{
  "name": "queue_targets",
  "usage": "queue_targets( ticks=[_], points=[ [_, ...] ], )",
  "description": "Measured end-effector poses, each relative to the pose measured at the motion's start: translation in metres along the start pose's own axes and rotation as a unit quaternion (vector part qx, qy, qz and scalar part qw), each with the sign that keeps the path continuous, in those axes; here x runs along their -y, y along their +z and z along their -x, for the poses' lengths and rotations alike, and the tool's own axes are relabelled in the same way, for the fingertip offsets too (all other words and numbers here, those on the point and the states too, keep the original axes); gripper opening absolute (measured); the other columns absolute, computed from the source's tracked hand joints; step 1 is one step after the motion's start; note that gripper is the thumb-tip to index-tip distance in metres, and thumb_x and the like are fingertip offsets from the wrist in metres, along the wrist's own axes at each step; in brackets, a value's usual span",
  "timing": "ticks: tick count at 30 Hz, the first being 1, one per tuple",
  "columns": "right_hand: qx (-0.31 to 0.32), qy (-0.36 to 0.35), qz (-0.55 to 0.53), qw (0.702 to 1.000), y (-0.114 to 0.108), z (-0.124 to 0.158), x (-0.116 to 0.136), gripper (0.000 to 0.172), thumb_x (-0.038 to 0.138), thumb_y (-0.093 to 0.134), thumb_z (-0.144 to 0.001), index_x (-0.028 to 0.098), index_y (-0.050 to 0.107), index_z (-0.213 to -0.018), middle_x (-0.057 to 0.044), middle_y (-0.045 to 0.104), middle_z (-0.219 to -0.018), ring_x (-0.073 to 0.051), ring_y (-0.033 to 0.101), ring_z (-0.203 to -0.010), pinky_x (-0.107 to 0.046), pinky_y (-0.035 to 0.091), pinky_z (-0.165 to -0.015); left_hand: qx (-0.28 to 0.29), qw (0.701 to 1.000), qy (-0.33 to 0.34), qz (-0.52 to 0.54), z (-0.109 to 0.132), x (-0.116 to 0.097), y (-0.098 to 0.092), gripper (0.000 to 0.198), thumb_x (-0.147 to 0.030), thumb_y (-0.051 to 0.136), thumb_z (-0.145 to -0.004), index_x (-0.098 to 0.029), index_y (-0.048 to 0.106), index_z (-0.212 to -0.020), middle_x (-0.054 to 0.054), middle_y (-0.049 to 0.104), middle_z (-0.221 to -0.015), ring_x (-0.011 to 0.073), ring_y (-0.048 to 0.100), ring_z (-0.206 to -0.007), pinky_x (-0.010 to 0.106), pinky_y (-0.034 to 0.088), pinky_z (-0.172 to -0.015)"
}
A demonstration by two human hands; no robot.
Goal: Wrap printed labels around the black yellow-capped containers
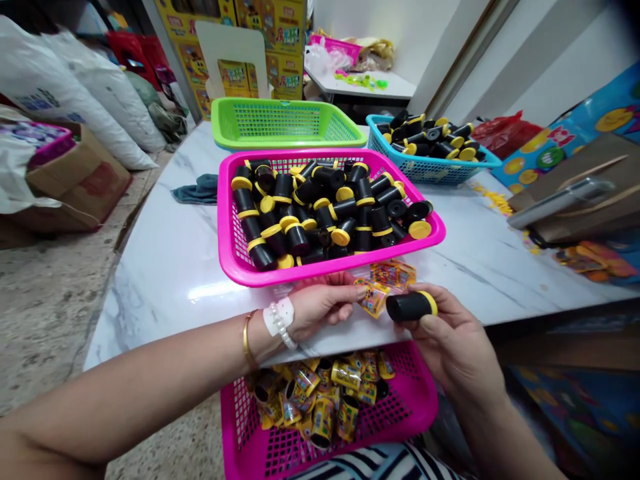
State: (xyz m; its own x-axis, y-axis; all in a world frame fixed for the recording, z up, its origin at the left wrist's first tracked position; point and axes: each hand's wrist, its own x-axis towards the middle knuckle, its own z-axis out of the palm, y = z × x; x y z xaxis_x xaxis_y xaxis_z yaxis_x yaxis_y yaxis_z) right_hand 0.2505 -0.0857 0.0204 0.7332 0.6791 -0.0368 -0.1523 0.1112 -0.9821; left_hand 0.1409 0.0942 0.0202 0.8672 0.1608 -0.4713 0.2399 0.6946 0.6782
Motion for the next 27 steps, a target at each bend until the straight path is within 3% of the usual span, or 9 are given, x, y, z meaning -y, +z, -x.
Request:
queue_targets(
  ticks=[6,10,14,18,24,27],
  points=[
    [-0.066,-0.063,0.098,0.991,0.001,0.005,-0.014,0.034,0.031,0.084,-0.079,0.025,0.071,-0.109,-0.007,0.078,-0.109,-0.022,0.077,-0.096,-0.035,0.064,-0.087,0.004,1.0,-0.003,0.028,0.001,-0.001,0.0,0.018,-0.019,0.075,-0.084,-0.012,0.062,-0.072,-0.007,0.051,-0.049,0.0005,0.038,-0.036,0.013,0.018,-0.036],
    [-0.075,-0.11,0.118,0.984,0.006,0.011,-0.012,0.031,0.025,0.08,-0.084,0.024,0.067,-0.112,-0.01,0.074,-0.125,-0.024,0.074,-0.112,-0.04,0.06,-0.1,0.007,0.999,-0.006,0.032,0.001,-0.001,0.001,0.019,-0.019,0.07,-0.088,-0.014,0.059,-0.072,-0.008,0.049,-0.046,0.0011,0.036,-0.035,0.013,0.016,-0.035],
    [-0.042,-0.089,0.064,0.993,0.009,0.012,-0.012,0.031,0.027,0.077,-0.087,0.026,0.064,-0.115,-0.009,0.077,-0.12,-0.023,0.075,-0.108,-0.044,0.061,-0.098,0.037,0.999,-0.008,0.037,0.001,0.0,0.001,0.016,-0.018,0.069,-0.088,-0.016,0.056,-0.079,-0.008,0.051,-0.046,0.002,0.036,-0.032,0.013,0.013,-0.033],
    [-0.057,-0.096,0.077,0.991,0.008,0.009,-0.018,0.035,0.03,0.078,-0.086,0.026,0.063,-0.117,-0.007,0.078,-0.116,-0.022,0.076,-0.104,-0.04,0.062,-0.095,0.059,0.998,-0.011,0.021,0.001,-0.001,0.0,0.019,-0.019,0.069,-0.09,-0.016,0.055,-0.077,-0.009,0.052,-0.046,0.0015,0.035,-0.029,0.013,0.014,-0.031],
    [-0.076,-0.073,0.093,0.99,0.002,0.007,-0.026,0.032,0.037,0.074,-0.09,0.024,0.063,-0.117,-0.006,0.079,-0.104,-0.021,0.077,-0.093,-0.036,0.064,-0.086,0.036,0.999,-0.017,0.024,0.001,-0.002,0.001,0.016,-0.019,0.06,-0.097,-0.016,0.055,-0.082,-0.01,0.05,-0.044,0.0013,0.033,-0.026,0.013,0.015,-0.03],
    [-0.073,-0.057,0.049,0.995,0.005,0.006,-0.025,0.03,0.039,0.073,-0.09,0.023,0.064,-0.114,-0.006,0.077,-0.106,-0.022,0.077,-0.092,-0.038,0.064,-0.086,0.036,0.999,-0.011,0.036,-0.001,0.001,0.0,0.015,-0.018,0.06,-0.097,-0.018,0.053,-0.083,-0.009,0.052,-0.042,0.0028,0.034,-0.026,0.013,0.016,-0.031]
  ],
)
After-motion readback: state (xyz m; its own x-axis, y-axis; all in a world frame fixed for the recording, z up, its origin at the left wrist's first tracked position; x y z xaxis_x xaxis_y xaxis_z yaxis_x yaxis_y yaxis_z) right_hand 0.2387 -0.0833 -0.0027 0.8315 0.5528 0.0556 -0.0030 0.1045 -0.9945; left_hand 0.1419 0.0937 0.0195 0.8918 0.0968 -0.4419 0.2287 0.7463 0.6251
